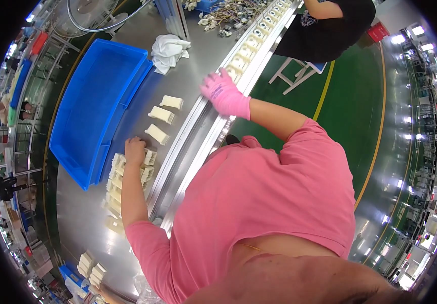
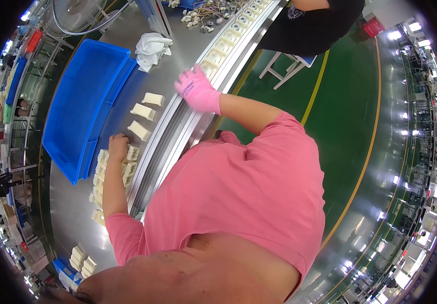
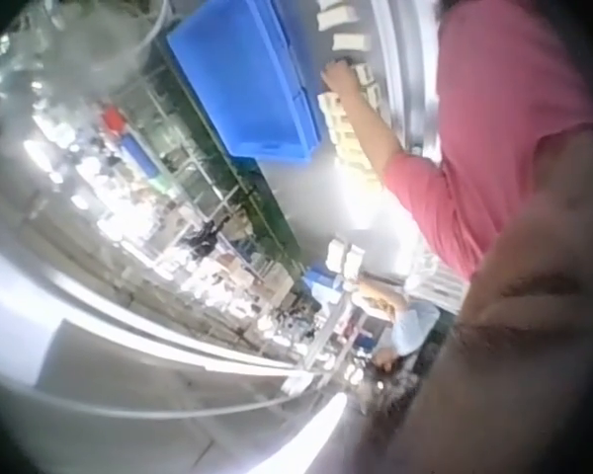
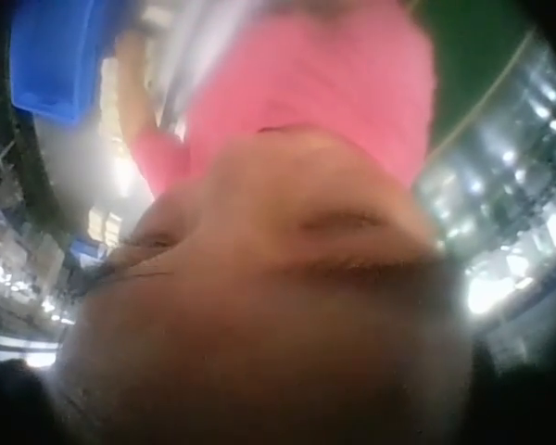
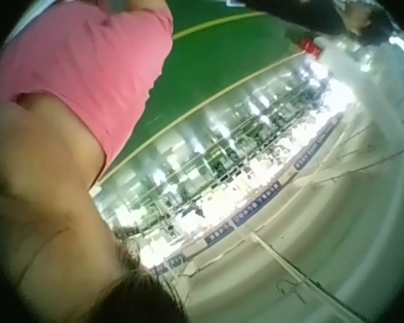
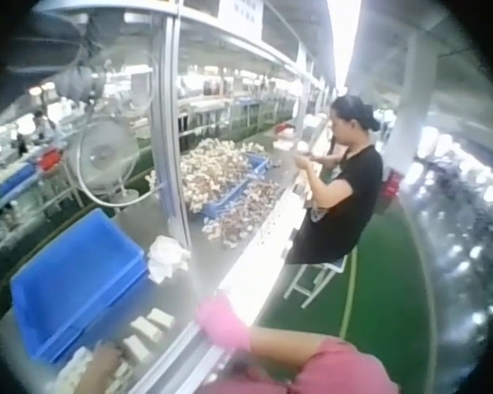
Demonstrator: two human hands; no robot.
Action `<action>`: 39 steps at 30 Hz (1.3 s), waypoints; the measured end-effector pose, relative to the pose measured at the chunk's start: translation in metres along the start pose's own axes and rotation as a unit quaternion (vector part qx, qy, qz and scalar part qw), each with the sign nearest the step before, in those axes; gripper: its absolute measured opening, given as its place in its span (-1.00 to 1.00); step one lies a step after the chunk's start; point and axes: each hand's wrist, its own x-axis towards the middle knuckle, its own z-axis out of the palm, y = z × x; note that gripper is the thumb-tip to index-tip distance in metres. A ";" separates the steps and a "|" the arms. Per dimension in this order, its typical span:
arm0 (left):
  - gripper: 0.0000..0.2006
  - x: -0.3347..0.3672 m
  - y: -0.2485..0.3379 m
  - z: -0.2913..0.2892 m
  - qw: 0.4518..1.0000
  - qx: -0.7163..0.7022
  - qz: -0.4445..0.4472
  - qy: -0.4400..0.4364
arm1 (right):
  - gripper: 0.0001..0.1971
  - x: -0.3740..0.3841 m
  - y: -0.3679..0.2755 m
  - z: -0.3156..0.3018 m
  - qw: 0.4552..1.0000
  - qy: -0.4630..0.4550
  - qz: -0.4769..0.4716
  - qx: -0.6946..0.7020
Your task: The person assembles plastic components into white trays by hand.
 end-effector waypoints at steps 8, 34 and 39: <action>-0.98 -0.027 0.009 -0.061 1.000 0.011 -0.015 0.015 | -0.62 0.026 -0.009 -0.011 0.988 0.101 0.007 0.115; -0.70 -0.008 0.091 -0.050 0.432 -0.813 -0.240 0.308 | -0.68 0.104 -0.065 -0.027 0.772 -0.253 -0.150 0.564; -0.66 -0.017 0.109 -0.077 0.487 -0.792 -0.207 0.305 | -0.74 0.078 -0.100 -0.028 0.772 -0.137 -0.127 0.608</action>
